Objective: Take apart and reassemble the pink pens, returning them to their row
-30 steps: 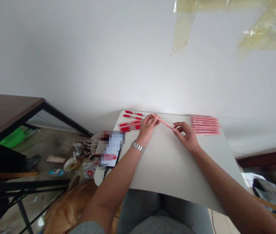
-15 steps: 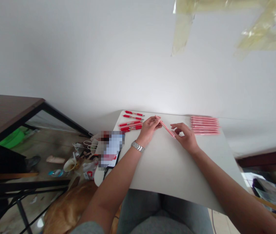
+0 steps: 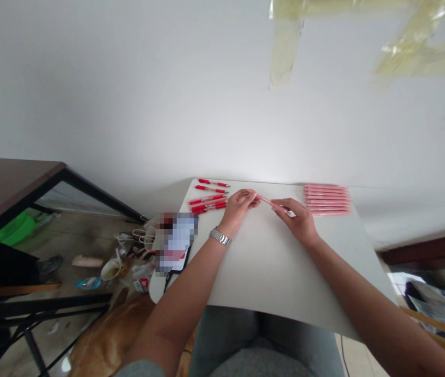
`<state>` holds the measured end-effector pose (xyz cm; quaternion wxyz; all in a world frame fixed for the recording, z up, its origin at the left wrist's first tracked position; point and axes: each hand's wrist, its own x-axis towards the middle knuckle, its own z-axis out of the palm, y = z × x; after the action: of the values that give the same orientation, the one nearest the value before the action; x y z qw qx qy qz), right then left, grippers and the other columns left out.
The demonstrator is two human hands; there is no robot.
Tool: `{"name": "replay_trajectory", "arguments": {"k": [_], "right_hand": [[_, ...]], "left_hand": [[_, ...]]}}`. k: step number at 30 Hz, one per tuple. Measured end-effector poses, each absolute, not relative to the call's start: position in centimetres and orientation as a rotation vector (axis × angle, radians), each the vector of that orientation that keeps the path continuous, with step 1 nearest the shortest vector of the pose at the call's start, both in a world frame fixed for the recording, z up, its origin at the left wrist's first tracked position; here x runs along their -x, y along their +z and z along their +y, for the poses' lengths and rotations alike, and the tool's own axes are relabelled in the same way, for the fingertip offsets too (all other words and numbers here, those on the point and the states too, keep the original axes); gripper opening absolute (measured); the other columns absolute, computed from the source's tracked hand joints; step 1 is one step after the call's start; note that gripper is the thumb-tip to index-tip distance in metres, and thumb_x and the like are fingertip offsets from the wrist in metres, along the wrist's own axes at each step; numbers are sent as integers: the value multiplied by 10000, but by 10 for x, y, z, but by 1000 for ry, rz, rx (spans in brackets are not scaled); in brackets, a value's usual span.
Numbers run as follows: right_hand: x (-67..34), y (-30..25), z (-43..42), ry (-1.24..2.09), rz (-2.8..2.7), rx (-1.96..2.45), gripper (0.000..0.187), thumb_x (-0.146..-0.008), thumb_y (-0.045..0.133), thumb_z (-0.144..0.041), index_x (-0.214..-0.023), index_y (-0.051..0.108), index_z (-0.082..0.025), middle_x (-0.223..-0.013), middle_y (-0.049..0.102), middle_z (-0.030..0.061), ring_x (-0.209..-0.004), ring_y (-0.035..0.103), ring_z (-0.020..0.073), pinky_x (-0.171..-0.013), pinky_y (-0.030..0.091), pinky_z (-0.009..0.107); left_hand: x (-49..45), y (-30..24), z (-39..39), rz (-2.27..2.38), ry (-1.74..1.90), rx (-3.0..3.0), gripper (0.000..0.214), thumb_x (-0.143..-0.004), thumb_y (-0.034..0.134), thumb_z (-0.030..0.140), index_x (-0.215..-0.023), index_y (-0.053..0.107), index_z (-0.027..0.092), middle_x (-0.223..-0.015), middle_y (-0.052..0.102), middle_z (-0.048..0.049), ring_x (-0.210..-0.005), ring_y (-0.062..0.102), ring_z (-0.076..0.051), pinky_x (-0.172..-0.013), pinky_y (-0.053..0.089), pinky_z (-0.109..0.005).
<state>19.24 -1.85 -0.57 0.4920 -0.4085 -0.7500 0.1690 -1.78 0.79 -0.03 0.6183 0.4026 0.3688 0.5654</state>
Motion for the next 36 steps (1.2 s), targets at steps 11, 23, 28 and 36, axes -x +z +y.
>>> {"name": "replay_trajectory", "arguments": {"k": [11,23,28,36], "right_hand": [[-193,-3,-18,652,-1579,1127,259,-953,707,-453,-1075,786,-238,-1015,789,51,-760,702,169,-690,572,321],[-190,-6,-14,841,-1391,1080,267,-896,772,-477,-1010,778,-236,-857,746,22,-674,635,146,-638,560,318],[-186,0,-16,915,-1346,1007,266,-913,752,-492,-1004,749,-242,-892,755,31,-682,639,152,-642,557,331],[-186,18,-17,878,-1328,893,208,-996,666,-451,-1043,635,-251,-1183,773,82,-700,668,146,-644,547,335]], "left_hand": [[31,7,5,1117,1367,-1848,233,-963,712,363,-1152,735,228,-1182,730,-84,-1119,688,-209,-1029,562,-395],[26,4,3,1128,1352,-2051,142,-953,731,337,-1056,773,249,-1025,716,-40,-960,687,-179,-923,575,-359],[22,5,0,1100,1336,-2044,147,-965,715,358,-1055,767,255,-1012,730,-38,-948,690,-179,-916,583,-363],[21,-4,2,1087,1211,-2004,255,-988,678,354,-1212,694,233,-1155,718,-73,-1047,709,-179,-987,599,-353]]}}
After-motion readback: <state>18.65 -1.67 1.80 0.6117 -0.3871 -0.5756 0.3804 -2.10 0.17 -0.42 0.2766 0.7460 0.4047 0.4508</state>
